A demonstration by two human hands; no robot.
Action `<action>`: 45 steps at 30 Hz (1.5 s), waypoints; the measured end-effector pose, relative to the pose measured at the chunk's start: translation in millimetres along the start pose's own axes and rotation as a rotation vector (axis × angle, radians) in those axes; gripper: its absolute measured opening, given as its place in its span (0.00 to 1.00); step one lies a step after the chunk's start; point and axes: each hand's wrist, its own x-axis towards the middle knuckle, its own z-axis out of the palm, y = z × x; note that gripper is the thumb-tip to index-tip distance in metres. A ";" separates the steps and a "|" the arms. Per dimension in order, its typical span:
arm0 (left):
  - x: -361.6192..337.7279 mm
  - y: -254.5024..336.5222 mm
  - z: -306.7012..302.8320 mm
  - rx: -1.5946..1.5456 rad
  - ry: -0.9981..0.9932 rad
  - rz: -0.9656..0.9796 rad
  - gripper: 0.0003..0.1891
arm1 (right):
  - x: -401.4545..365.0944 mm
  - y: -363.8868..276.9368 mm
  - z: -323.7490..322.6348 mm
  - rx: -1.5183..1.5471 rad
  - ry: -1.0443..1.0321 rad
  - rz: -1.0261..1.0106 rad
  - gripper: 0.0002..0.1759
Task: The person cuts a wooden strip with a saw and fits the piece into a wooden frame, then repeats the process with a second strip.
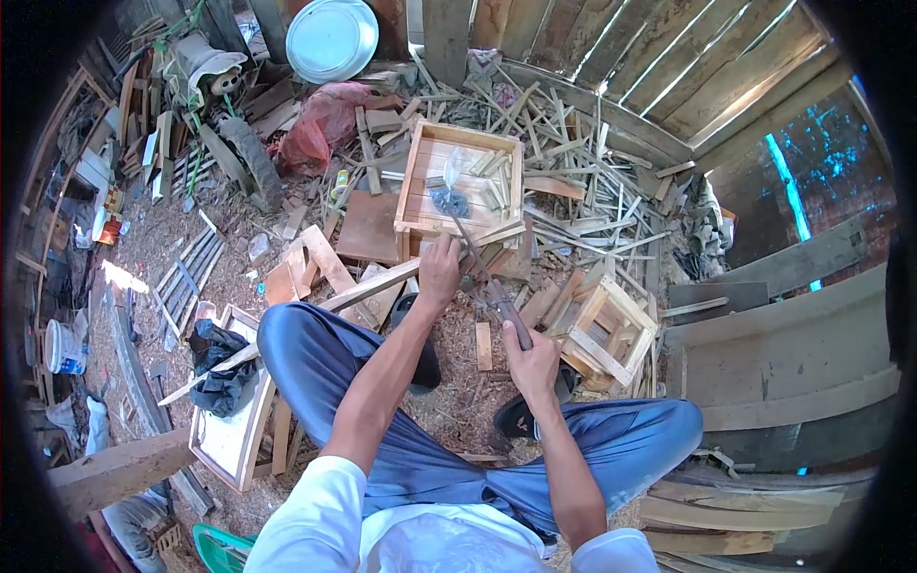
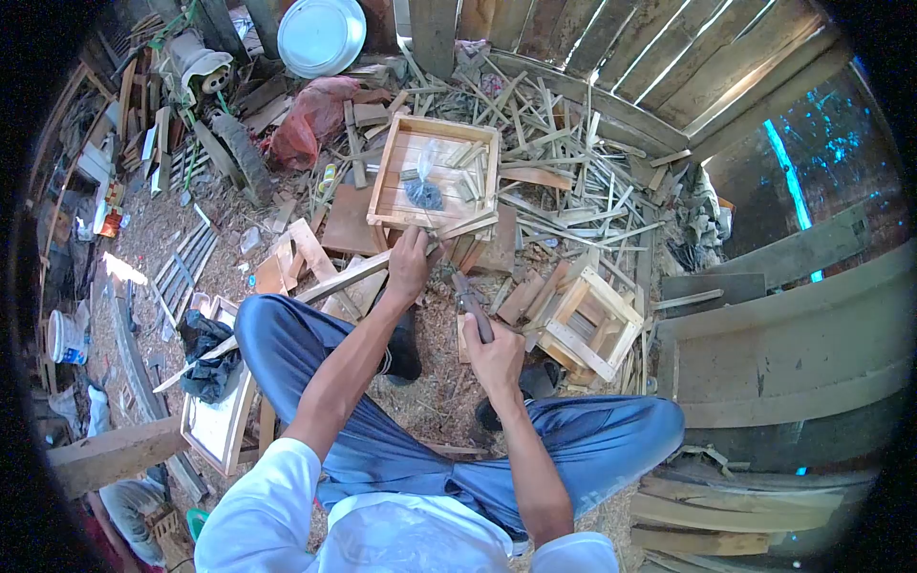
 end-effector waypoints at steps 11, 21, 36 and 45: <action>-2.1 -4.0 0.7 0.052 -0.059 0.011 0.15 | -9.4 9.8 15.9 -0.030 0.091 -0.094 0.21; 1.0 0.5 -3.4 0.039 -0.027 0.006 0.15 | -4.7 -0.3 7.8 -0.102 -0.005 0.040 0.23; 1.3 -5.8 0.4 0.078 -0.035 0.020 0.13 | 2.4 -4.0 4.9 -0.061 -0.042 0.089 0.27; 1.9 2.8 -6.2 -0.001 -0.024 -0.015 0.14 | 6.5 -7.0 -1.5 -0.030 -0.068 0.182 0.27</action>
